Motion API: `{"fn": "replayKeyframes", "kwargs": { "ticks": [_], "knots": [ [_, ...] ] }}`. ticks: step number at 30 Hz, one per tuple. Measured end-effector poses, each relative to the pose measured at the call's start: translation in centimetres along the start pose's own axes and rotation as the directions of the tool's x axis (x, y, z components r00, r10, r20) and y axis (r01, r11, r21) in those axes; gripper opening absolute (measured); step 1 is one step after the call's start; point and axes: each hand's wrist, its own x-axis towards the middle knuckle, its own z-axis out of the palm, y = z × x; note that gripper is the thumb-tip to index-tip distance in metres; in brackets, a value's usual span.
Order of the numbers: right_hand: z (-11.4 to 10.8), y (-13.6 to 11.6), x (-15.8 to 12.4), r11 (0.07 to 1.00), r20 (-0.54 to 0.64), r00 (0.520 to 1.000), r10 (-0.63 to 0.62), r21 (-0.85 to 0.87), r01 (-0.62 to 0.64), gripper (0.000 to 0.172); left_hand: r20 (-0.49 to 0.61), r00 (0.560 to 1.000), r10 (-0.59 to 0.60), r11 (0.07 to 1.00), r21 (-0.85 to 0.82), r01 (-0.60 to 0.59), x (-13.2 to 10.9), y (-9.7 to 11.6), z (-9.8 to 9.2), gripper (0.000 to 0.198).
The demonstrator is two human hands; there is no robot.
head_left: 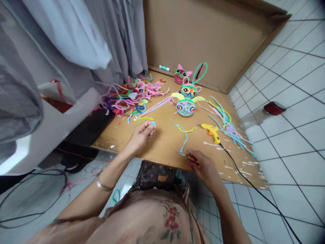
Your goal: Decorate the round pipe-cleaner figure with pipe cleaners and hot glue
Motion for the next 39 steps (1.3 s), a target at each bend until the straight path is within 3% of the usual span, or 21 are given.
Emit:
{"fn": "replayKeyframes", "kwargs": {
  "ticks": [3, 5, 7, 10, 13, 15, 17, 20, 22, 24, 25, 27, 29, 30, 32, 34, 37, 39],
  "knots": [
    [-0.7, 0.4, -0.5, 0.996, 0.017, 0.999, -0.028, -0.083, 0.029, 0.039, 0.082, 0.987, 0.136, 0.95, 0.271, -0.153, 1.8, -0.3, 1.9, 0.028],
    [-1.0, 0.2, -0.7, 0.992, 0.066, 0.997, -0.048, -0.116, 0.056, 0.042, 0.203, 0.97, 0.132, 0.849, 0.482, -0.216, 3.4, -0.8, 3.9, 0.027],
    [-1.3, -0.2, -0.8, 0.992, 0.125, 0.991, -0.052, -0.111, 0.066, 0.048, 0.31, 0.947, 0.081, 0.663, 0.693, -0.283, 5.2, -1.4, 6.0, 0.033],
    [-1.8, -0.7, -1.2, 0.997, 0.203, 0.978, -0.049, -0.045, 0.059, 0.046, 0.362, 0.932, -0.026, 0.37, 0.87, -0.327, 7.5, -2.3, 8.8, 0.043],
    [-2.4, -0.4, -1.9, 1.0, 0.194, 0.981, -0.026, -0.003, 0.027, 0.037, 0.359, 0.926, -0.115, 0.232, 0.916, -0.326, 8.8, -3.0, 9.8, 0.036],
    [-2.7, 0.4, -2.4, 1.0, 0.125, 0.992, 0.009, -0.004, -0.008, 0.036, 0.322, 0.938, -0.126, 0.203, 0.934, -0.294, 8.9, -3.1, 8.8, 0.034],
    [-2.8, 1.6, -2.8, 0.998, 0.022, 0.998, 0.052, -0.025, -0.052, 0.036, 0.258, 0.959, -0.119, 0.175, 0.956, -0.236, 8.5, -3.0, 6.3, 0.034],
    [-2.7, 3.6, -3.3, 0.991, -0.121, 0.987, 0.11, -0.065, -0.119, 0.036, 0.044, 0.997, -0.058, 0.062, 0.997, -0.041, 7.0, -1.7, 0.3, 0.032],
    [-2.5, 4.8, -3.3, 0.985, -0.157, 0.978, 0.136, -0.082, -0.151, 0.037, -0.07, 0.997, 0.008, -0.021, 0.997, 0.071, 5.8, -0.1, -3.7, 0.033],
    [-2.3, 5.7, -3.1, 0.982, -0.169, 0.975, 0.144, -0.097, -0.162, 0.038, -0.205, 0.977, 0.05, 0.026, 0.979, 0.204, 4.5, 1.8, -6.5, 0.033],
    [-2.2, 6.1, -2.7, 0.982, -0.176, 0.975, 0.136, -0.106, -0.156, 0.038, -0.243, 0.967, 0.071, 0.128, 0.964, 0.233, 4.0, 2.7, -7.1, 0.035],
    [-2.1, 6.6, -1.8, 0.984, -0.202, 0.974, 0.097, -0.13, -0.125, 0.036, -0.242, 0.959, 0.149, 0.502, 0.854, 0.137, 3.3, 4.4, -6.8, 0.031],
    [-1.9, 6.9, -0.7, 0.984, -0.23, 0.972, 0.048, -0.154, -0.085, 0.031, -0.208, 0.964, 0.168, 0.877, 0.479, -0.05, 3.4, 5.4, -4.6, 0.018],
    [-1.8, 7.0, -0.1, 0.984, -0.246, 0.969, 0.027, -0.163, -0.069, 0.028, -0.147, 0.983, 0.111, 0.967, 0.244, -0.073, 3.7, 5.6, -3.0, 0.015],
    [-1.4, 7.0, 0.9, 0.984, -0.278, 0.96, -0.01, -0.172, -0.04, 0.025, 0.007, 0.999, 0.036, 0.998, -0.053, -0.035, 4.7, 5.4, 0.8, 0.019],
    [-0.9, 7.1, 1.6, 0.984, -0.31, 0.95, -0.041, -0.175, -0.014, 0.024, 0.156, 0.988, -0.023, 0.981, -0.189, 0.052, 5.9, 4.4, 4.9, 0.026],
    [-0.2, 7.5, 2.1, 0.976, -0.33, 0.942, -0.059, -0.218, -0.015, 0.025, 0.354, 0.931, -0.089, 0.944, -0.269, 0.193, 7.9, 1.7, 10.1, 0.029],
    [0.1, 8.1, 2.2, 0.961, -0.325, 0.944, -0.051, -0.274, -0.042, 0.028, 0.439, 0.882, -0.17, 0.909, -0.275, 0.312, 9.1, -0.4, 12.1, 0.029]
  ]
}}
